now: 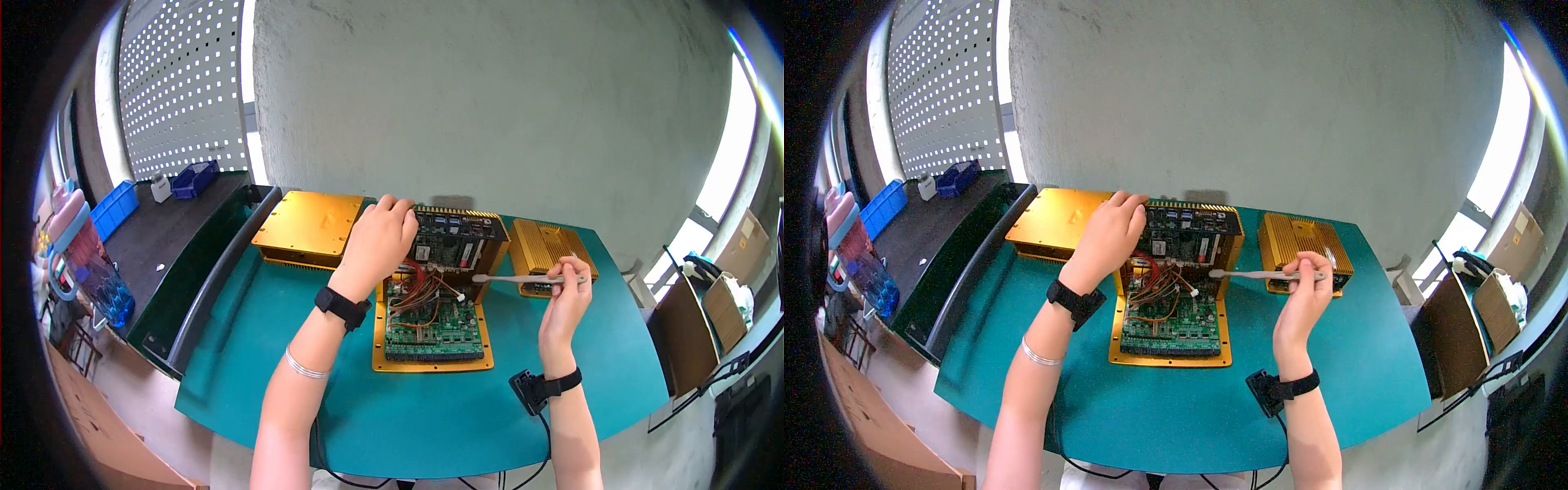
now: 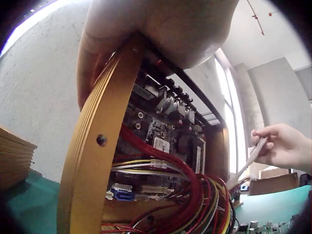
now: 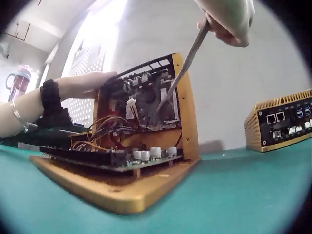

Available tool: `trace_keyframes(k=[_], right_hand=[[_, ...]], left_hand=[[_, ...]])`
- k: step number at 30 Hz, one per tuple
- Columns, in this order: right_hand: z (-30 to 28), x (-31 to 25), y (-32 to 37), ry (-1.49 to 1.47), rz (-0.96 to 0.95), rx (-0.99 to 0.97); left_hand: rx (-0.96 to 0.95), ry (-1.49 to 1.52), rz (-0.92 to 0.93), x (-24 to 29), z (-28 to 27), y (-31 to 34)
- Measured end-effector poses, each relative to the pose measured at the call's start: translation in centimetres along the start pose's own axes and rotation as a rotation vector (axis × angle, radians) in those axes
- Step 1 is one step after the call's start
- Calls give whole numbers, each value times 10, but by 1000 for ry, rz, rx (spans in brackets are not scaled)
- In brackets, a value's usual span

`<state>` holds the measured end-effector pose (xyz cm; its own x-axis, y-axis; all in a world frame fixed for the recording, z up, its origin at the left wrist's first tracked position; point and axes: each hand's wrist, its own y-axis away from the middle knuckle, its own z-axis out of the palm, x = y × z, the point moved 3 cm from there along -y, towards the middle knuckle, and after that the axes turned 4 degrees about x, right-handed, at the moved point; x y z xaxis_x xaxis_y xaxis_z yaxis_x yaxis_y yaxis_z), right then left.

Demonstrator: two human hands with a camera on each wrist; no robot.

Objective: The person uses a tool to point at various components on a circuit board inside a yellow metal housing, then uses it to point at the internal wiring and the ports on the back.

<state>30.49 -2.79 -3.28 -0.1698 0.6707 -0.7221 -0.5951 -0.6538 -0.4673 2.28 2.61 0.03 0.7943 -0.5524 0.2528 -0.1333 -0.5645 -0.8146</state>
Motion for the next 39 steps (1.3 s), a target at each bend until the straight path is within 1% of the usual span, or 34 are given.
trace_keyframes(k=[2,3,4,6,7,8,10,11,12,14,15,16,18,19,20,22,23,24,27,28,30,31,32,34,35,37,39], right_hand=[[4,0,8,190,53,-121],[3,6,9,202,112,-181],[2,11,11,204,119,-178],[3,25,17,224,253,-284],[2,30,18,195,309,-303],[2,33,20,196,311,-298],[4,38,23,204,350,-365],[3,38,22,269,377,-401],[4,36,23,268,376,-397],[9,34,29,242,465,-492],[11,34,30,270,486,-572],[12,32,31,264,484,-564],[19,30,42,163,611,-719],[20,31,44,179,577,-747],[19,32,41,171,579,-728],[15,35,34,435,435,-775],[10,38,30,452,393,-725],[6,38,26,448,398,-713],[-1,37,15,480,313,-577],[-2,36,13,473,322,-561],[-1,22,8,567,251,-498],[2,17,10,555,240,-464],[5,14,13,555,246,-460],[10,9,18,526,197,-451],[12,7,20,525,201,-450],[16,2,23,476,133,-471],[17,1,23,459,126,-467]], left_hand=[[-3,-4,-7,0,-1,-2],[-6,6,-13,0,-1,-3],[-14,17,-22,0,-1,-1],[-31,22,-30,1,-2,-2],[-39,28,-34,1,-2,-2],[-44,30,-33,1,-2,-2],[-46,22,-53,0,-1,-2],[-48,29,-53,0,-2,-2],[-49,31,-49,1,-3,-3],[-75,22,-62,4,-6,-4],[-77,21,-55,4,-6,-4],[-76,21,-61,4,-6,-3],[-86,22,-54,4,-5,-3],[-71,41,-54,3,-5,-3],[-58,61,-54,3,-4,-3],[-63,67,-37,3,-4,-4],[-68,63,-53,4,-5,-4],[-70,58,-70,5,-6,-4],[-106,49,-70,5,-7,-6],[-116,39,-80,4,-7,-5],[-116,51,-67,4,-7,-5],[-99,67,-61,4,-7,-6],[-105,67,-61,4,-7,-6],[-103,61,-67,4,-7,-6],[-106,60,-68,4,-7,-6],[-111,35,-65,4,-8,-6],[-105,28,-58,3,-7,-6]])
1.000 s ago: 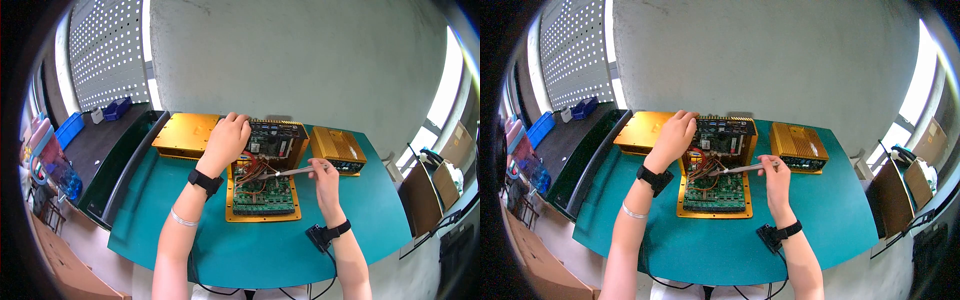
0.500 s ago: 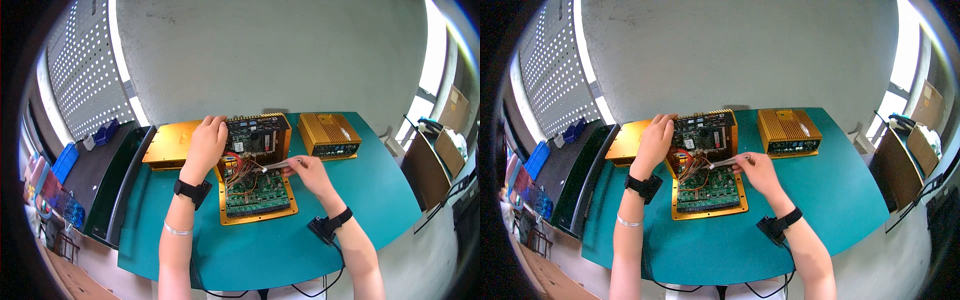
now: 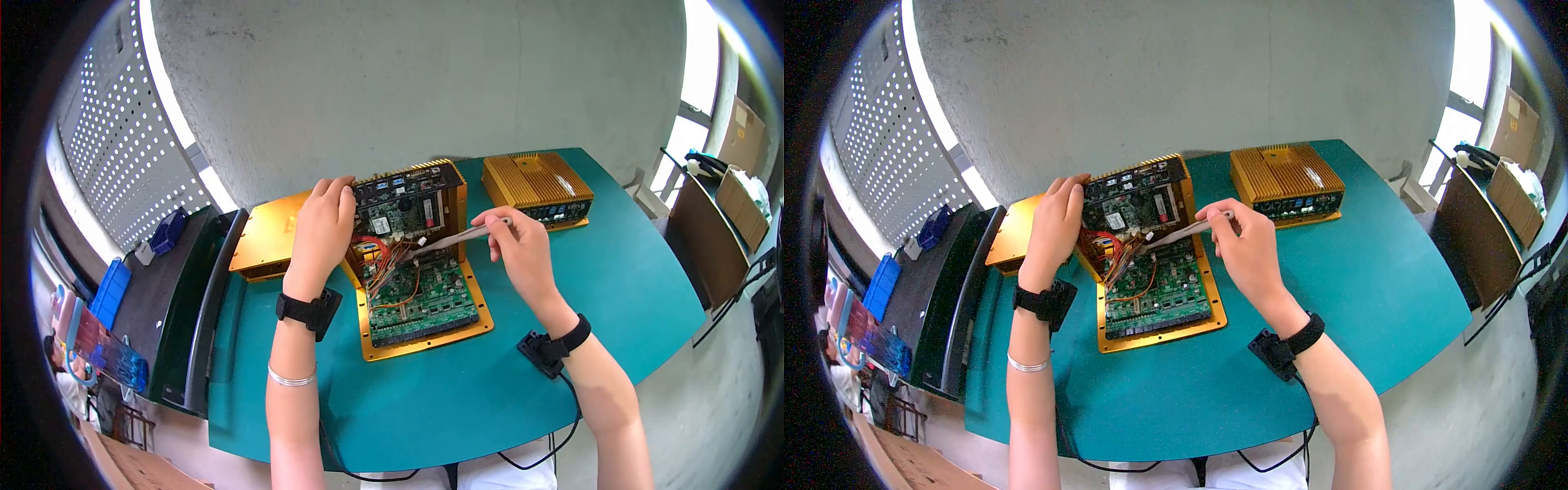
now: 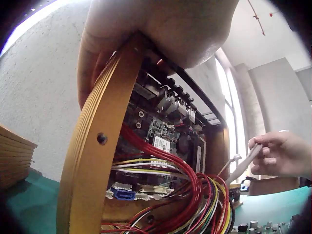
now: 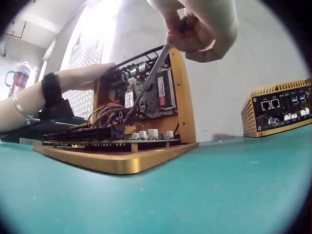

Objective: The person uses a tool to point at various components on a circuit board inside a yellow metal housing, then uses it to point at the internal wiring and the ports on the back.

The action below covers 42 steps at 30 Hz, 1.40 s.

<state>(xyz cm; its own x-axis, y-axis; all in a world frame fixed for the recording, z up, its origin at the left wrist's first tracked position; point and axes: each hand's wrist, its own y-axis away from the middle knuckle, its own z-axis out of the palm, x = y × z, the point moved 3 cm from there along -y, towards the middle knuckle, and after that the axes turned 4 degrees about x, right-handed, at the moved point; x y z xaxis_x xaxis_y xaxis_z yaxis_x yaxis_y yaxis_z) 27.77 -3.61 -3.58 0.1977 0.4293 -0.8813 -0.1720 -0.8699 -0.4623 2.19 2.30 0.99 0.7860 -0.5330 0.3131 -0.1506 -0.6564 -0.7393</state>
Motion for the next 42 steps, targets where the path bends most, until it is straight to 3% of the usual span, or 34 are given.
trace_keyframes(k=[5,7,14,25,29,31,42], right_hand=[[-2,5,0,-10,29,-2],[0,12,-1,-24,109,-109],[-5,15,-6,-176,179,-74],[-17,13,-8,-15,87,118],[-11,19,-7,-34,78,6],[-4,22,-5,73,93,-144],[-19,1,-6,211,-46,-23]], left_hand=[[-41,17,-32,4,0,-1],[6,3,4,2,0,-1],[-4,-5,7,1,1,0],[-4,-6,-20,3,0,0],[-10,-10,-4,2,-1,0],[2,-7,9,2,0,0],[7,-11,12,1,0,0]])
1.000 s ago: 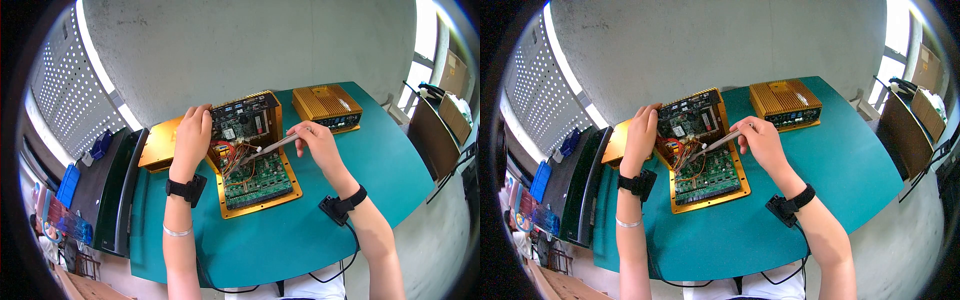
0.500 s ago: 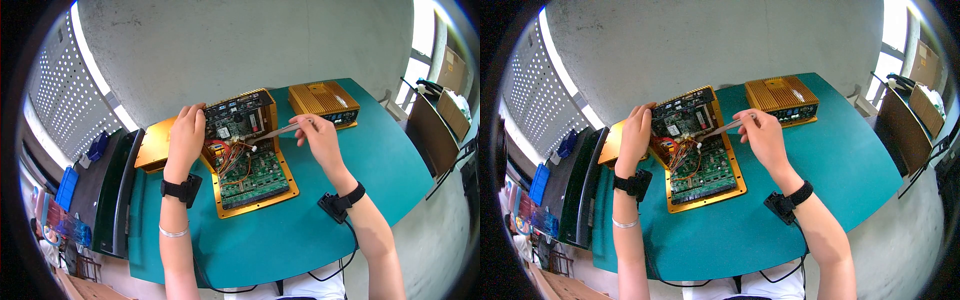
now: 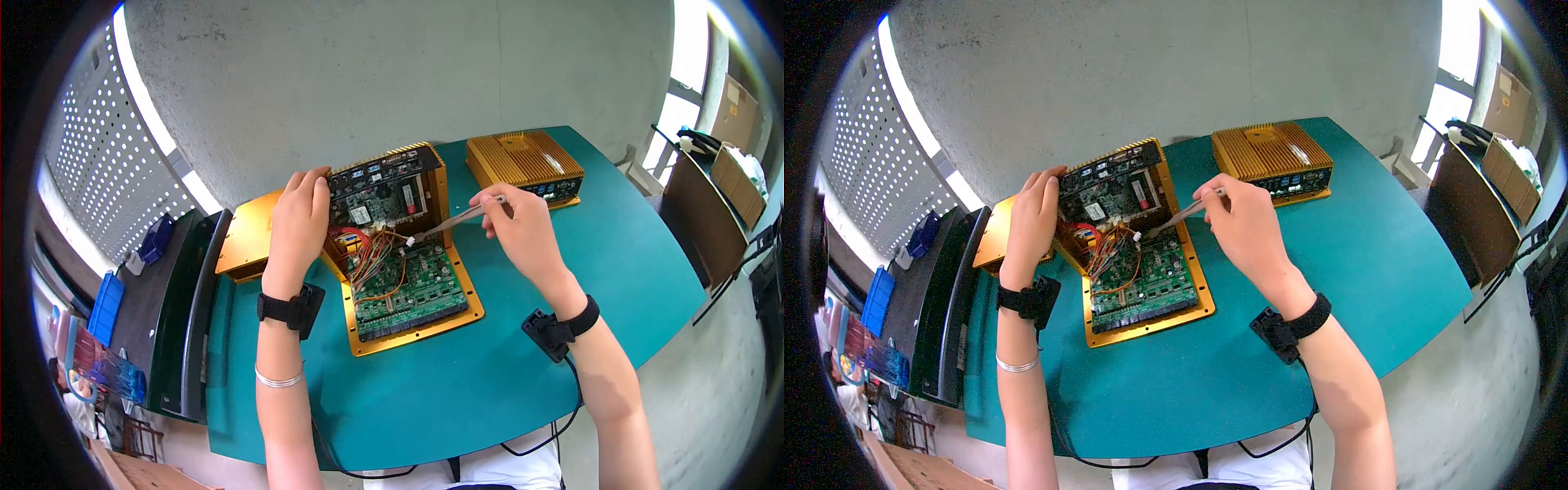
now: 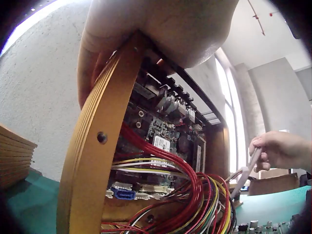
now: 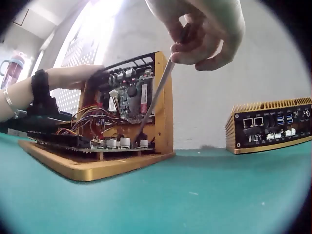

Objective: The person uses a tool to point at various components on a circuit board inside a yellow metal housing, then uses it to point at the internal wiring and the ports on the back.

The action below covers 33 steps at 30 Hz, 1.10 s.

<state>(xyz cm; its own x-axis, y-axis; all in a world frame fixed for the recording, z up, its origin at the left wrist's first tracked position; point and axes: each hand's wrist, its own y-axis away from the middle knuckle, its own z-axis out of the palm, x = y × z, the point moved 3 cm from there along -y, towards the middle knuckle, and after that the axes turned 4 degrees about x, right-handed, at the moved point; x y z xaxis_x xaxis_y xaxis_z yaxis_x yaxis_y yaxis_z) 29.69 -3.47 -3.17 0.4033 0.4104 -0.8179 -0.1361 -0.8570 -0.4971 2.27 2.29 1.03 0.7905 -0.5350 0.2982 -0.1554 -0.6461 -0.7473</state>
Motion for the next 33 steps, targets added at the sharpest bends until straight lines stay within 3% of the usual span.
trace_keyframes(k=[5,14,18,26,29,33], right_hand=[[-10,1,-3,-3,45,170],[3,17,-5,-124,186,-68],[-2,15,-7,-174,187,-58],[-7,0,-6,-8,-29,-16],[-13,6,-8,-12,127,41],[-25,18,-13,-48,137,127]], left_hand=[[2,-9,6,1,0,-1],[7,-6,-4,2,0,0],[-1,1,-12,1,-1,0],[-3,-15,4,2,-1,1],[-7,-12,1,2,-1,0],[-13,-10,-8,2,-1,0]])
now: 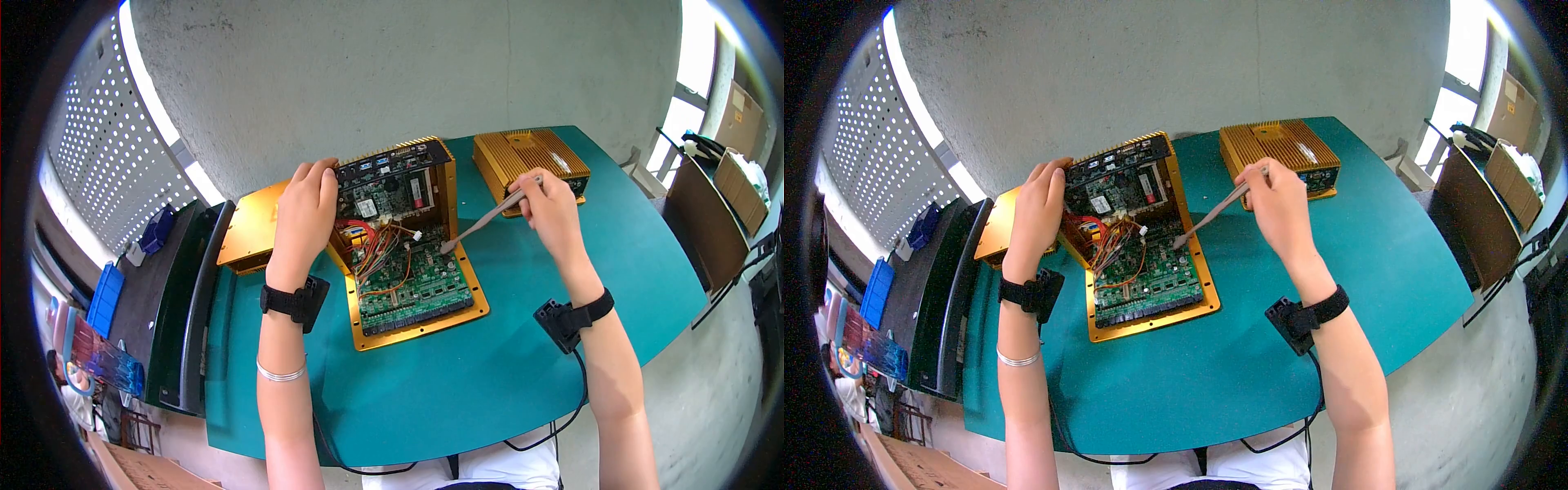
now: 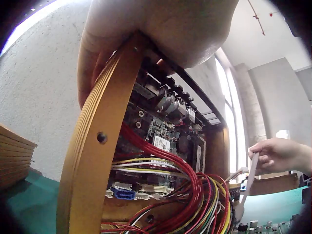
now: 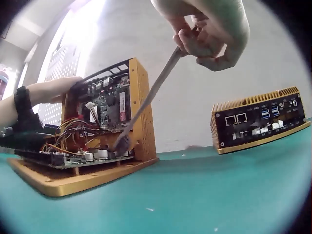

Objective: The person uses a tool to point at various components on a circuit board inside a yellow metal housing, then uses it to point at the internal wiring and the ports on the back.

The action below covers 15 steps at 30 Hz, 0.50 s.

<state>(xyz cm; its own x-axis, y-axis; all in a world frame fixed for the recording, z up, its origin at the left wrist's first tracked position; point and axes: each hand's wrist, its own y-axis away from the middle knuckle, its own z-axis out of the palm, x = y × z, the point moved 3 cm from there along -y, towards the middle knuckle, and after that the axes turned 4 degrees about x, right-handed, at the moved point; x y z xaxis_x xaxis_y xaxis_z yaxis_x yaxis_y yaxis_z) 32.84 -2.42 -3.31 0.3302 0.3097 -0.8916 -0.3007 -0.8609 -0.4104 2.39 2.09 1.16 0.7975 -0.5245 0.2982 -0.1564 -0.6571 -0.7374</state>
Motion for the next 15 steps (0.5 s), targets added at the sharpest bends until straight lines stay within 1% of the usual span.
trace_keyframes(k=[3,5,6,8,9,11,12,14,15], right_hand=[[-6,5,-5,26,12,45],[-5,8,-8,-154,46,-16],[-3,9,-7,-153,47,-17],[4,9,-4,-146,67,-128],[5,10,-3,-146,68,-126],[4,12,-3,-47,54,-54],[3,13,-3,-47,55,-54],[-5,13,-6,6,35,41],[-8,15,-8,6,34,40]], left_hand=[[-2,2,-7,0,0,0],[-3,1,-9,-1,0,0],[-2,2,-3,-2,1,0],[-2,5,4,-2,1,0],[-2,7,1,-2,1,0],[-3,9,-1,-1,1,0],[-3,12,-8,-1,1,0],[-2,14,-17,-1,1,0],[0,9,-12,-1,1,0]])
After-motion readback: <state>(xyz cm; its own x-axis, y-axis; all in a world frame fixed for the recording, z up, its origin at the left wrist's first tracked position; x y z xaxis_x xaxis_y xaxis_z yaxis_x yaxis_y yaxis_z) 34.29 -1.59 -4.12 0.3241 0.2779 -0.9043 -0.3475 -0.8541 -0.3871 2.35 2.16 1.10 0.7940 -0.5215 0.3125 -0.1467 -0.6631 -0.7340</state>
